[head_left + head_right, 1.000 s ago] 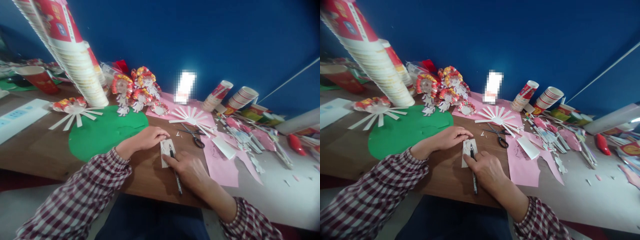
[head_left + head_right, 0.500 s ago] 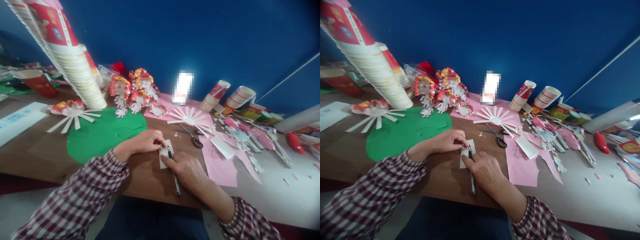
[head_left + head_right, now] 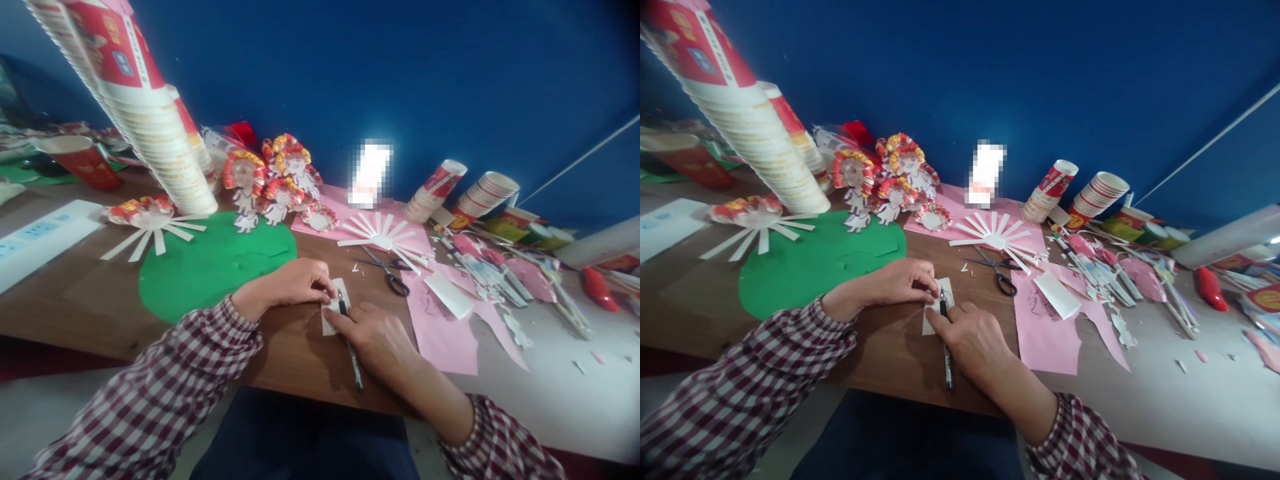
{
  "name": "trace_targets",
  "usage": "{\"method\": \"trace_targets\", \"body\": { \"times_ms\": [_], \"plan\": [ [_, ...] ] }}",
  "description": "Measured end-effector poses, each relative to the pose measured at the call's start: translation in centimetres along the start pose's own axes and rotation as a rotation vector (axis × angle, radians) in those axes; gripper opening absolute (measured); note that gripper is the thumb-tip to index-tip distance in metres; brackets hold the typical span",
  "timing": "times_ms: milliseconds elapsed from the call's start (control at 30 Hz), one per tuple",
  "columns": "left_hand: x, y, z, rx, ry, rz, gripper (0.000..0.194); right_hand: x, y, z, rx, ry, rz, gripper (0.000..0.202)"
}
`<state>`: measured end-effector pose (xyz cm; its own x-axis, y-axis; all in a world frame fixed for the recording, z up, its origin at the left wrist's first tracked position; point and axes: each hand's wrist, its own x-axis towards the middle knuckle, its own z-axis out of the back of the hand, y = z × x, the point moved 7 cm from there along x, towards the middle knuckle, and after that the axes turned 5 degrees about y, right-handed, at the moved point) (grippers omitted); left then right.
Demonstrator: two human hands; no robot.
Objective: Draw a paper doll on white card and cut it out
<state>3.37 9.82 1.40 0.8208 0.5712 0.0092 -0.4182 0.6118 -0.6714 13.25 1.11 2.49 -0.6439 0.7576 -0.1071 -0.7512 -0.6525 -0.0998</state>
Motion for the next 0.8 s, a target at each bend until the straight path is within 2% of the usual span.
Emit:
{"method": "trace_targets", "body": {
  "times_ms": [233, 333, 433, 533, 667, 733, 800],
  "plan": [
    [0.1, -0.1, -0.1, 0.041, 0.030, -0.025, 0.016, -0.3, -0.6, -0.5, 0.078, -0.068, 0.016, 0.039],
    [0.1, -0.2, 0.0, 0.041, 0.040, -0.040, 0.019, -1.0, -1.4, 0.1, 0.277, -0.194, 0.047, 0.043],
    [0.1, 0.0, -0.1, 0.032, 0.044, -0.033, 0.020, -1.6, -2.5, 1.3, 0.567, -0.329, 0.023, 0.033],
    [0.2, 0.2, -0.3, 0.041, 0.045, -0.035, 0.020, -1.4, -3.3, 1.5, 0.884, -0.376, -0.092, 0.022],
    [0.2, 0.3, -0.3, 0.061, 0.037, -0.035, 0.018, -0.2, -3.6, -0.3, 1.192, -0.368, -0.250, 0.014],
    [0.2, 0.1, -0.2, 0.065, 0.034, -0.027, 0.017, 0.3, -3.4, -1.1, 1.250, -0.371, -0.272, 0.009],
    [0.1, -0.1, -0.1, 0.065, 0.040, -0.021, 0.016, 0.6, -3.1, -1.4, 1.196, -0.356, -0.265, 0.009]
  ]
}}
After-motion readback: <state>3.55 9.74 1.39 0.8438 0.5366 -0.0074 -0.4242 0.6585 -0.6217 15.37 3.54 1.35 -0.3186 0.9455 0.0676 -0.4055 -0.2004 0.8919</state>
